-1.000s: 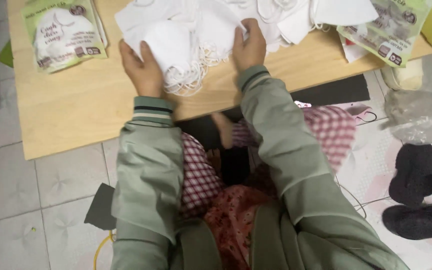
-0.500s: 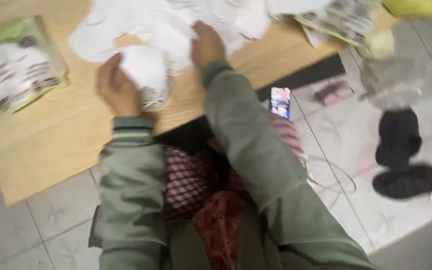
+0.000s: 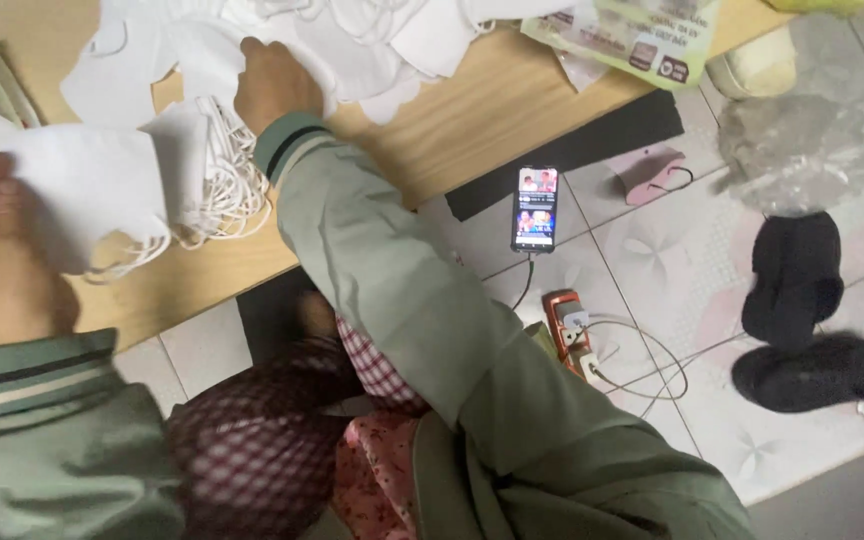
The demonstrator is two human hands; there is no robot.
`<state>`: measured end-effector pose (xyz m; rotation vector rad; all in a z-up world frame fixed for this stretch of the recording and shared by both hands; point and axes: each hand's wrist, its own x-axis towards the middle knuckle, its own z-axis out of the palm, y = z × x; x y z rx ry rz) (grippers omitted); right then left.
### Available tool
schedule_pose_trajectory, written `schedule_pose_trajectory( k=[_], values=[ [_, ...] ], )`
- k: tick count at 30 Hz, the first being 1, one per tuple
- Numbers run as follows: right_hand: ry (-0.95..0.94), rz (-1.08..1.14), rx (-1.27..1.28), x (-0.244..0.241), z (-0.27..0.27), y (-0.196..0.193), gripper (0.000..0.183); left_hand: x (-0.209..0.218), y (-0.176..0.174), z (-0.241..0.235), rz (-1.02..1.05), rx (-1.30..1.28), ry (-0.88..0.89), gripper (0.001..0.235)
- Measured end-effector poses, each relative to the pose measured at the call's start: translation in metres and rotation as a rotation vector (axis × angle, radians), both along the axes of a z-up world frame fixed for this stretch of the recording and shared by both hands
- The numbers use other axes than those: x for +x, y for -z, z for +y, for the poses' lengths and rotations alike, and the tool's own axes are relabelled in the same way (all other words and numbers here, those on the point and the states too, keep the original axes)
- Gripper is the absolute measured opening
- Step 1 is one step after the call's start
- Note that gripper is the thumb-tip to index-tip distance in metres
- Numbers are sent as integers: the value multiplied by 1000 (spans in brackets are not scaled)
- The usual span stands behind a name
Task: Folding and stacking white face masks on a low table for packaging.
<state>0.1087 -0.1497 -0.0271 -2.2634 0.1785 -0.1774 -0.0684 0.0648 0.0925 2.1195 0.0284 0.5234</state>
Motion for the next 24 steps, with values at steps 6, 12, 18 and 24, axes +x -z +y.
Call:
schedule_pose_trajectory(
  k=[6, 12, 18, 24],
  values=[
    [-18, -65, 21, 4, 18, 2, 34, 3, 4, 27, -9, -95, 54, 25],
    [-18, -111, -98, -2, 1, -3, 19, 23, 24, -6, -371, -198, 36, 23],
    [-55, -609, -86, -39, -4, -58, 22, 41, 64, -15, -254, -361, -129, 18],
    [-557, -578, 403, -85, -36, -104, 12, 51, 51, -3, -164, -490, -95, 30]
  ],
)
